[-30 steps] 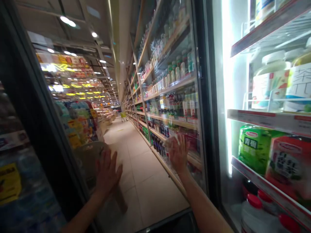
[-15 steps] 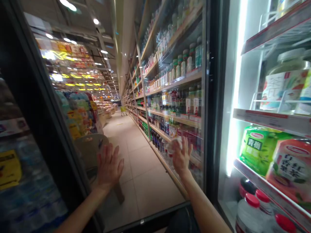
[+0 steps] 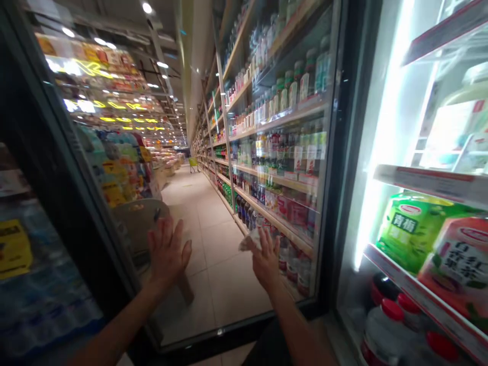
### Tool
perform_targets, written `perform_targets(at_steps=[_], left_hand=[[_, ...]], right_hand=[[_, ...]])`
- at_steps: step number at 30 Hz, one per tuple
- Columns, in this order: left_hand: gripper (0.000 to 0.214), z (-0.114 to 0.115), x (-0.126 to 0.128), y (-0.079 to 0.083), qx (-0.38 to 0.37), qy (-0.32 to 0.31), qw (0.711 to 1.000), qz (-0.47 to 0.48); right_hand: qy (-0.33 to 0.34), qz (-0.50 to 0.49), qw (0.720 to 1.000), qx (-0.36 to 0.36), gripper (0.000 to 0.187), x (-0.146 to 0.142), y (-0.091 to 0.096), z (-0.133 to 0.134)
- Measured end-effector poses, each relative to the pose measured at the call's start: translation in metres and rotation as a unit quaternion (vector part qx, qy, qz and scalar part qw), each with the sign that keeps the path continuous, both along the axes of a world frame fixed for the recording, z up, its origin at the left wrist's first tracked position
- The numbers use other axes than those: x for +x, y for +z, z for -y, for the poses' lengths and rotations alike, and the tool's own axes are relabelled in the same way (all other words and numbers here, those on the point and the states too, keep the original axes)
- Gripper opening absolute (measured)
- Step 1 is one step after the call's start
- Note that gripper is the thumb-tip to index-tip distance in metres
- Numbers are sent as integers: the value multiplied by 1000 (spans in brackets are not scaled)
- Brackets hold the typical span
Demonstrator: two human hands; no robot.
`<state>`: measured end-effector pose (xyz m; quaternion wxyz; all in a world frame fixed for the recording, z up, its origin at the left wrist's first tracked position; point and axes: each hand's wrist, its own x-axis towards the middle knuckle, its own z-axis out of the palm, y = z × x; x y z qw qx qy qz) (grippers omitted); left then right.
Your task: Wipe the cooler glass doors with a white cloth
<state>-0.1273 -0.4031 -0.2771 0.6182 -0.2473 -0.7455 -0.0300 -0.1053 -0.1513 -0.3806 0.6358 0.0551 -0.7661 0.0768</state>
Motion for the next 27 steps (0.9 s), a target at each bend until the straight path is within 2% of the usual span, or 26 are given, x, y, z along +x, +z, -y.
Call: perform_targets(at_steps=[3, 5, 6, 8, 11, 13, 14, 16, 18, 20, 21, 22, 24, 26, 27], left_hand=[[72, 1, 2, -7, -1, -8, 1000, 13], [72, 3, 5, -17, -3, -14, 1000, 21], [72, 5, 7, -24, -5, -15, 1000, 25], [71, 11, 12, -39, -14, -16, 999, 35], [69, 24, 18, -60, -39, -21, 997, 58], [67, 34, 21, -70, -52, -28, 995, 79], [67, 38, 22, -73, -57, -31, 994, 90], [67, 43, 23, -76, -64, -34, 992, 107], [66, 45, 24, -77, -66, -33, 991, 115], [66, 43, 26, -76, -65, -25, 991, 117], [64, 43, 27, -75, -67, -17, 991, 117], [63, 43, 29, -74, -73, -7, 990, 118], [59, 44, 34, -73, -90, 13, 987, 129], [57, 50, 38, -71, -111, 31, 982, 147], [56, 53, 40, -71, -120, 38, 980, 154]], right_hand=[[-64, -45, 986, -147, 66, 0, 9, -48], [-88, -69, 970, -215, 66, -1, 13, -57], [-88, -71, 968, -223, 66, -2, 13, -50], [-63, -49, 980, -182, 66, -2, 12, -20], [18, 2, 999, -34, 65, 0, 9, 34], [61, 9, 996, 68, 64, 0, 14, 48], [64, 2, 994, 91, 63, 0, 20, 46], [35, -16, 997, 65, 61, -2, 36, 29], [-18, -40, 999, -25, 59, -5, 52, 10], [-47, -56, 994, -80, 58, -7, 58, 6], [-43, -55, 995, -71, 56, -8, 55, 11], [-23, -44, 998, -34, 54, -7, 49, 19], [49, -2, 994, 101, 46, -3, 31, 39], [130, 31, 959, 252, 36, 0, 21, 56], [164, 36, 934, 315, 32, 0, 23, 60]])
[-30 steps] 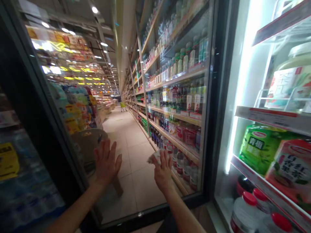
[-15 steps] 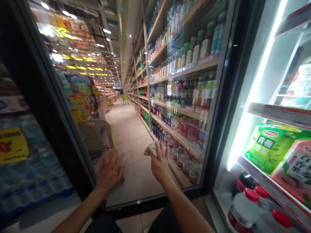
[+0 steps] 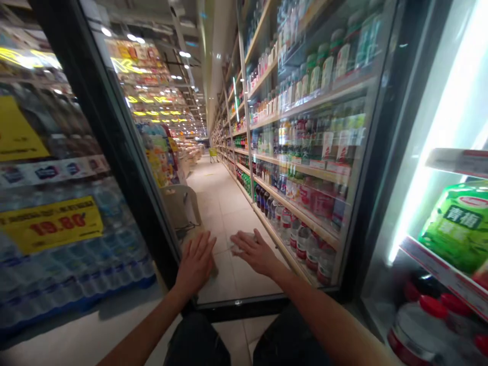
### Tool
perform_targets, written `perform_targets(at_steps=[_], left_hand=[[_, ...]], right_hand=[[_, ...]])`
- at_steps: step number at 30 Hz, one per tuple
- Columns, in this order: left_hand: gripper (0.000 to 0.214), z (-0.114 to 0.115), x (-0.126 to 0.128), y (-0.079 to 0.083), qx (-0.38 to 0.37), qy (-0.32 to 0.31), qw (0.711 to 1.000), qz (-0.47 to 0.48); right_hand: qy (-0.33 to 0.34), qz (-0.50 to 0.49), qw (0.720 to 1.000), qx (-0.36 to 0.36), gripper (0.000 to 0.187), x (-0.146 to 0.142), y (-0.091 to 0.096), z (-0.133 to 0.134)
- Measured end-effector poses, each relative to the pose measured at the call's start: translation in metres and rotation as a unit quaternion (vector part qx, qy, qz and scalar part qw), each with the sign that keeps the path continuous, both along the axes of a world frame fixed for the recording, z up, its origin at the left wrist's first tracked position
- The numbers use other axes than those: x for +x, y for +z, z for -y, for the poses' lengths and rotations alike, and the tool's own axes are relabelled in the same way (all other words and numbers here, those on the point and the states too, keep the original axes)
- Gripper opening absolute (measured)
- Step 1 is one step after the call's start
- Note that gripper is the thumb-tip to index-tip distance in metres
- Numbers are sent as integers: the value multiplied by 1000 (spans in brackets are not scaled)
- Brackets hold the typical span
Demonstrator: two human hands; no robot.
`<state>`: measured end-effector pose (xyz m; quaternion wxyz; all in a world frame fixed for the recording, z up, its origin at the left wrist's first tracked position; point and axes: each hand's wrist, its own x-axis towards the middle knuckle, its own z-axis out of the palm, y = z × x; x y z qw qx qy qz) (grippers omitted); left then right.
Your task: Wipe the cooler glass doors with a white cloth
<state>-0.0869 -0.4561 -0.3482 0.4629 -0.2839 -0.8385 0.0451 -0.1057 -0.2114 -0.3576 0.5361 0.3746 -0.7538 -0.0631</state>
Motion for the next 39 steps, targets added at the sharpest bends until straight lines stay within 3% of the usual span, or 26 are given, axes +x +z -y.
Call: perform_targets(at_steps=[2, 3, 5, 7, 9, 13, 15, 17, 21, 23, 26, 28, 30, 33, 35, 36, 39], left_hand=[[57, 7, 4, 0, -12, 10, 1000, -2], [58, 11, 5, 0, -13, 16, 1000, -8], [61, 16, 8, -2, -9, 30, 999, -19], [65, 20, 11, -4, 1, 49, 999, -23], [68, 25, 14, -8, 14, 67, 997, -19], [71, 40, 19, -17, 24, 85, 996, -3], [73, 47, 20, -20, 17, 82, 996, 0], [74, 51, 21, -23, 13, 79, 997, -2], [73, 49, 22, -27, 26, 89, 996, 13], [72, 46, 22, -27, 33, 92, 995, 20], [70, 43, 23, -25, 26, 88, 996, 9], [70, 41, 22, -21, 14, 78, 997, -5], [70, 36, 19, -15, 13, 65, 998, -12], [72, 23, 15, -7, 13, 53, 998, -6], [74, 14, 13, -5, 7, 55, 998, 0], [75, 10, 13, -5, 4, 58, 998, 1], [75, 5, 10, -7, 2, 71, 998, 0]], right_hand=[[48, -8, 996, 77, 29, -5, 21, 2], [53, -16, 996, 74, 31, -9, 38, 1], [21, -26, 999, -10, 37, -17, 74, 1], [-26, -23, 992, -123, 41, -20, 92, 6], [-25, 0, 992, -123, 40, -16, 81, 18], [72, 40, 991, 102, 28, -4, 10, 42], [90, 47, 984, 145, 26, -3, -3, 47], [80, 46, 989, 112, 29, -7, 14, 48], [7, 20, 997, -73, 38, -12, 67, 46], [-3, 16, 997, -80, 37, -9, 66, 45], [41, 10, 998, 35, 32, -3, 38, 40], [65, 2, 994, 84, 28, -4, 29, 32], [49, 0, 998, 47, 30, -9, 40, 23], [-32, -13, 992, -119, 40, -14, 72, 11], [-65, -30, 982, -172, 41, -13, 80, 6], [-62, -35, 985, -156, 40, -12, 78, 4], [-10, -30, 999, -21, 33, -7, 64, -8]])
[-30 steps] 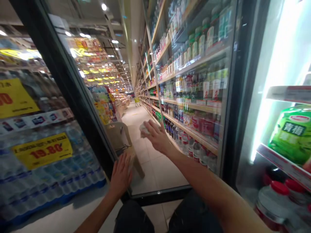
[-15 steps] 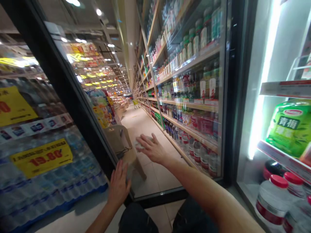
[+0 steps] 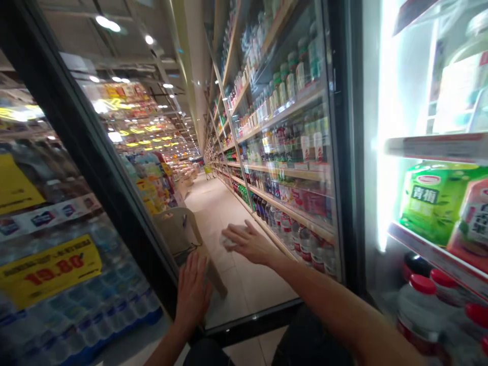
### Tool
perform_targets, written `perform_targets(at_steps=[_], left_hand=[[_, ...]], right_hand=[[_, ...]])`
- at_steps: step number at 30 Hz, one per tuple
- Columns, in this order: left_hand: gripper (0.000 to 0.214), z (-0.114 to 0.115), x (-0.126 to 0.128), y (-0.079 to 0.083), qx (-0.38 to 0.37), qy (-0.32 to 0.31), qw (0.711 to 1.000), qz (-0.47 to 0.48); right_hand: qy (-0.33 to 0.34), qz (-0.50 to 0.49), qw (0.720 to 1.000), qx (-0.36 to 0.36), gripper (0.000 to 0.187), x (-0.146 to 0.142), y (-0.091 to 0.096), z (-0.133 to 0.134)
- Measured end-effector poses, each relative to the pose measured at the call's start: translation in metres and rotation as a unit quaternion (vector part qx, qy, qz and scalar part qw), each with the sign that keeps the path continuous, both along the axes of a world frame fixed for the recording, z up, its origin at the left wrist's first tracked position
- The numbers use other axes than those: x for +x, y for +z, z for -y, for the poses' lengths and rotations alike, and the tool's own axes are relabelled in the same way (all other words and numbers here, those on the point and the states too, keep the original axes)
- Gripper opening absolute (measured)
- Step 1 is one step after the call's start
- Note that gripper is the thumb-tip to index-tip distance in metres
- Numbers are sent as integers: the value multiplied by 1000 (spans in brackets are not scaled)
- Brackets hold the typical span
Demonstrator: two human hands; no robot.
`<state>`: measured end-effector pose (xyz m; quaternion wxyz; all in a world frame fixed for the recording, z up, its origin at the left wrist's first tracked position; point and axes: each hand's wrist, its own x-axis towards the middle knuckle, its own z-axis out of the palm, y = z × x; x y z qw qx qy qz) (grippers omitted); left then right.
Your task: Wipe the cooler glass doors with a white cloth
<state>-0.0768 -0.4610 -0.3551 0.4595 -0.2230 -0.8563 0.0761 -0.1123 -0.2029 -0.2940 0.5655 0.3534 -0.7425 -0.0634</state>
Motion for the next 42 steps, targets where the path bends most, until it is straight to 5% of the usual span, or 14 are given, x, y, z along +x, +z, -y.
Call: perform_targets(at_steps=[2, 8, 13, 15, 17, 21, 22, 25, 27, 31, 33, 36, 39, 42], left_hand=[[75, 1, -3, -2, 2, -5, 1000, -5], [75, 2, -7, -6, 23, -17, 1000, -7], [76, 0, -6, -6, 17, -13, 999, -35], [76, -1, -7, 1, 20, -19, 998, -50], [75, -6, -10, 16, 30, -31, 997, -69], [71, -29, -23, 75, 62, -63, 989, -116], [70, -36, -28, 93, 69, -73, 987, -128], [65, -54, -42, 142, 86, -94, 979, -157], [64, -61, -49, 164, 97, -98, 975, -174], [65, -66, -57, 175, 100, -98, 969, -205], [66, -66, -59, 173, 101, -94, 968, -212], [65, -67, -60, 170, 106, -87, 967, -216], [63, -66, -60, 172, 97, -84, 966, -224], [59, -62, -59, 174, 84, -89, 966, -230]], right_hand=[[1, 5, 1000, 12, 33, -1, 2, -15], [-133, -86, 932, -327, 42, -11, 52, -50], [-66, -52, 991, -108, 38, -7, 29, -47], [-67, -49, 990, -115, 42, -10, 30, -59], [-106, -66, 961, -247, 47, -15, 46, -79], [-158, -106, 850, -491, 51, -22, 81, -103], [-157, -108, 851, -489, 52, -21, 83, -103], [-133, -81, 934, -322, 48, -18, 77, -103], [-135, -76, 950, -273, 46, -18, 74, -115], [-162, -141, 830, -515, 48, -24, 102, -157], [-154, -160, 801, -556, 50, -27, 122, -160], [-135, -161, 867, -452, 50, -31, 139, -126], [-97, -148, 960, -219, 51, -32, 141, -89], [-84, -139, 976, -145, 51, -31, 153, -97]])
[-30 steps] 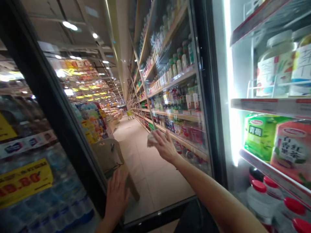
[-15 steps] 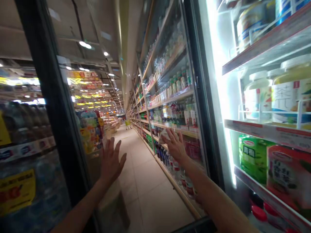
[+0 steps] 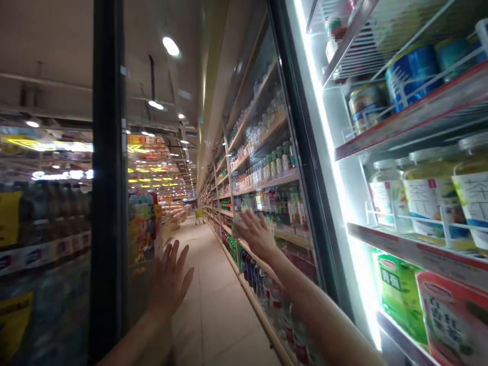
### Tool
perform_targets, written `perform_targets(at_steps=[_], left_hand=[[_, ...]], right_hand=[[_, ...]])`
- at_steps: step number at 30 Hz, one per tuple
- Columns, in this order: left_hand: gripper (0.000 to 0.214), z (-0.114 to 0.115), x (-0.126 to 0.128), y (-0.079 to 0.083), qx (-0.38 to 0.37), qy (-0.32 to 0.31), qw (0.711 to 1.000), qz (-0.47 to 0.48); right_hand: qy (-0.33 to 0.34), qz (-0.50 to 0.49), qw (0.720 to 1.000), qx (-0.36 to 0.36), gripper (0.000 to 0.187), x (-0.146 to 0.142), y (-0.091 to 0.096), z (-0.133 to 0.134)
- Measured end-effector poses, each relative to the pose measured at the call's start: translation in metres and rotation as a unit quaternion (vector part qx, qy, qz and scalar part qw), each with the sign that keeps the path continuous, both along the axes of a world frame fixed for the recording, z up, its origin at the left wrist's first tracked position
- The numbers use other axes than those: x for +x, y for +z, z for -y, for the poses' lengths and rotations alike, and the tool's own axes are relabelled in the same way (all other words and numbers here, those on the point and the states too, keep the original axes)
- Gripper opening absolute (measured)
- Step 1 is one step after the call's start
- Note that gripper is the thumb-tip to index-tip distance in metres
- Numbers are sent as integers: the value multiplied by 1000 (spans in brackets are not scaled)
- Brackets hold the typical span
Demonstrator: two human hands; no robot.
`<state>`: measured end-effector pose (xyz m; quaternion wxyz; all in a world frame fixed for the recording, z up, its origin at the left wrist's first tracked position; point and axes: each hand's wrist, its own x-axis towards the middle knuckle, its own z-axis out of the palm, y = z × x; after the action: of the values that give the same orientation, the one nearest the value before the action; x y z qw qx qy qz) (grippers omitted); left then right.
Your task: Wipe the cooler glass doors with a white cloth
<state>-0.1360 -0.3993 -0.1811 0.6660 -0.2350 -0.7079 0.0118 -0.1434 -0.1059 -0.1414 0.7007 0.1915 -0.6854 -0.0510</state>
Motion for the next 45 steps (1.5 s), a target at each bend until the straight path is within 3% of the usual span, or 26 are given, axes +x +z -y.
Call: perform_targets(at_steps=[2, 4, 5, 6, 8, 10, 12, 14, 17, 19, 24, 27, 29, 34, 36, 37, 39, 40, 42, 44, 45], left_hand=[[57, 4, 0, 0, -8, -2, 1000, 0], [57, 6, 1, -1, -11, -5, 1000, -1], [58, 5, 2, 0, -7, -8, 1000, -3], [58, 3, 3, 2, -3, -15, 1000, -7], [59, -7, 7, 10, -7, -50, 999, -10], [58, -27, 12, 24, -23, -114, 993, -3], [57, -54, 17, 44, -38, -195, 980, 10], [55, -85, 19, 65, -36, -268, 963, 19], [48, -123, 16, 91, -33, -324, 945, 34], [45, -141, 11, 103, -29, -315, 948, 31], [40, -169, 0, 123, 0, -156, 988, -21], [38, -167, -7, 140, -83, -78, 992, -52], [36, -144, -10, 157, -75, -57, 994, -61], [37, -44, -9, 212, 155, -34, 984, -81], [40, -27, -9, 217, 250, -28, 964, -87], [41, -30, -10, 213, 256, -28, 963, -84], [42, -53, -11, 198, 152, -39, 985, -72], [42, -69, -12, 188, 49, -48, 996, -63], [41, -95, -13, 176, -145, -66, 986, -59], [42, -98, -14, 177, -210, -65, 974, -51], [42, -90, -14, 184, -182, -58, 980, -48]], right_hand=[[-2, -27, 985, -168, 49, 1, 20, -27], [6, -52, 930, -364, 49, 2, 43, -49], [15, -53, 908, -416, 49, 2, 54, -52], [24, -44, 902, -428, 50, 3, 63, -50], [37, -6, 935, -352, 52, 3, 70, -26], [46, 29, 978, -202, 55, 2, 67, 11], [65, 40, 994, -79, 60, 1, 58, 45], [104, 26, 994, -32, 66, 1, 48, 62], [180, -10, 983, -28, 71, 1, 41, 50], [190, -25, 981, -33, 70, 1, 40, 25], [20, -37, 980, -192, 59, 0, 43, -31], [-27, -34, 972, -231, 54, -1, 43, -39], [-31, -41, 969, -241, 52, -1, 42, -38], [-51, -32, 966, -252, 50, 0, 40, -34], [-59, -29, 966, -251, 48, 0, 39, -34], [-62, -30, 966, -251, 48, 0, 39, -34], [-63, -36, 966, -248, 48, 0, 38, -35], [-63, -41, 967, -244, 48, 0, 38, -36], [-61, -49, 968, -239, 48, -1, 37, -37], [-58, -54, 969, -235, 48, -1, 37, -38], [-58, -55, 968, -236, 48, -1, 38, -38]])
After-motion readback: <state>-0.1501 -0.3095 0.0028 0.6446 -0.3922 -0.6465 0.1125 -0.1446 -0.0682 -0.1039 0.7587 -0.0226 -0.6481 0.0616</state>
